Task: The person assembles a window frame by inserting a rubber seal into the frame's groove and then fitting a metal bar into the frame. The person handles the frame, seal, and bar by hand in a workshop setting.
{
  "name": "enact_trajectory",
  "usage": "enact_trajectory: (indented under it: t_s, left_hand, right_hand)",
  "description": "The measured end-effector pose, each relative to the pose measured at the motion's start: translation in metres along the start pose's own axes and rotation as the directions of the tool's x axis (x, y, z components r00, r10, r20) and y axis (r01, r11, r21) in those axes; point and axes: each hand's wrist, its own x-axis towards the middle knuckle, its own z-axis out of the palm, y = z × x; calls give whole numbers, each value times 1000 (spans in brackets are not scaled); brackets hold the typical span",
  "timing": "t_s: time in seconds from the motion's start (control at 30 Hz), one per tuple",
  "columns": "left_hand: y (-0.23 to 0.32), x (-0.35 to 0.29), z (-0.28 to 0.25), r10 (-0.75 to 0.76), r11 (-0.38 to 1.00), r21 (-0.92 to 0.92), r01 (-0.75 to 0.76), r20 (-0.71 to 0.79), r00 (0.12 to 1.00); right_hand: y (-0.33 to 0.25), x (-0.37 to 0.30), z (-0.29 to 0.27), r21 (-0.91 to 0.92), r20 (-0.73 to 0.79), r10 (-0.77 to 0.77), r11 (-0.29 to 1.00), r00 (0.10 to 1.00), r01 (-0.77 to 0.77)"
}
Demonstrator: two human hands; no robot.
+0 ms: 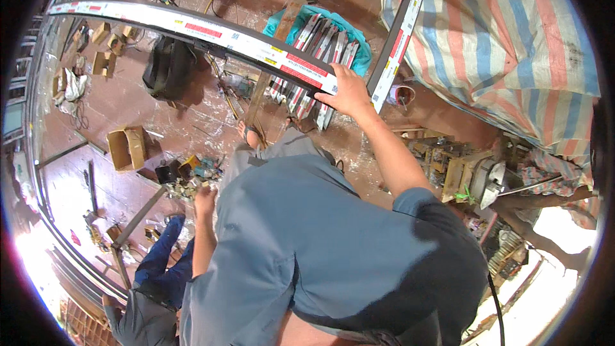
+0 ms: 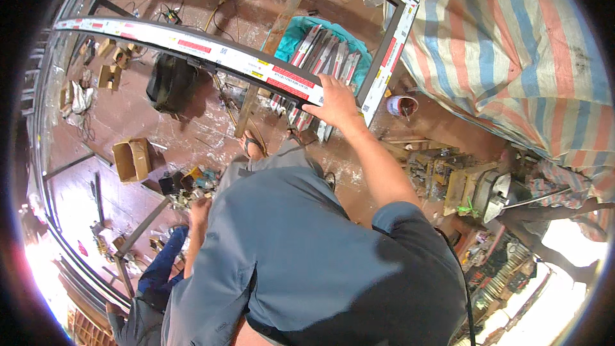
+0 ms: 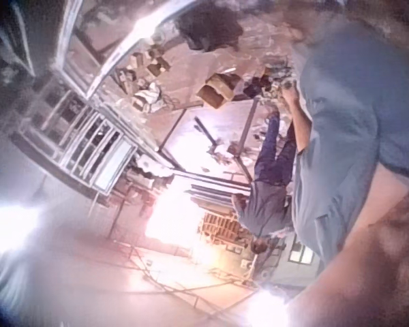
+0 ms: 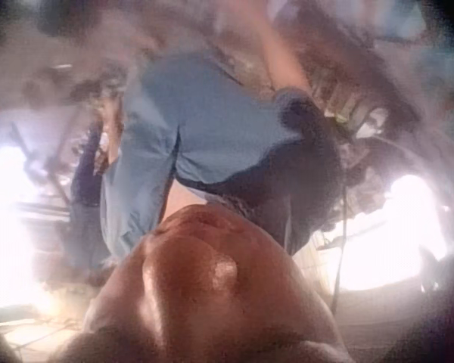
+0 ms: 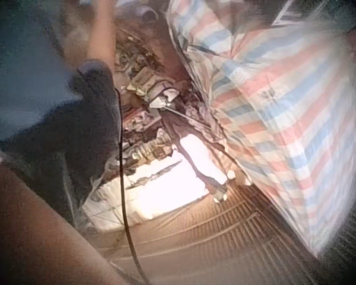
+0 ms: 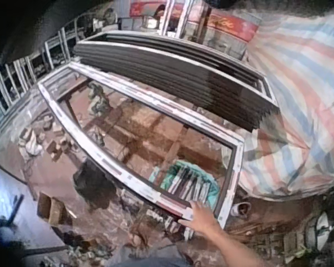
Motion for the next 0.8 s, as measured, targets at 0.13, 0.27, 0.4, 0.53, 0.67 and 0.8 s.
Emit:
enact_trajectory:
  t_s: [0.13, 0.27, 0.4, 0.53, 0.67, 0.8]
  left_hand:
    - [-13, -31, 15, 35, 999, 13, -36, 65, 997]
    - [6, -52, 34, 41, 973, 225, -57, 73, 997]
    - [16, -62, 42, 92, 969, 230, -95, 24, 995]
    - [21, -68, 47, 108, 975, 196, -106, 4, 994]
    - [33, -66, 55, 160, 960, 236, -153, -8, 987]
    - [-5, -63, 63, 196, 958, 223, -180, -52, 979]
  right_hand:
    - [-2, -1, -5, 29, -3, 7, 1000, 1000, -7]
    - [2, -4, -1, 19, -53, -12, 1000, 999, 13]
    - [7, -5, -2, 35, -48, -17, 999, 999, 18]
    - [9, -5, 1, 20, -74, -50, 998, 996, 51]
    - [6, -8, -5, -13, -89, -18, 1000, 996, 17]
    - [0, -8, -7, -37, -56, -7, 999, 998, 5]
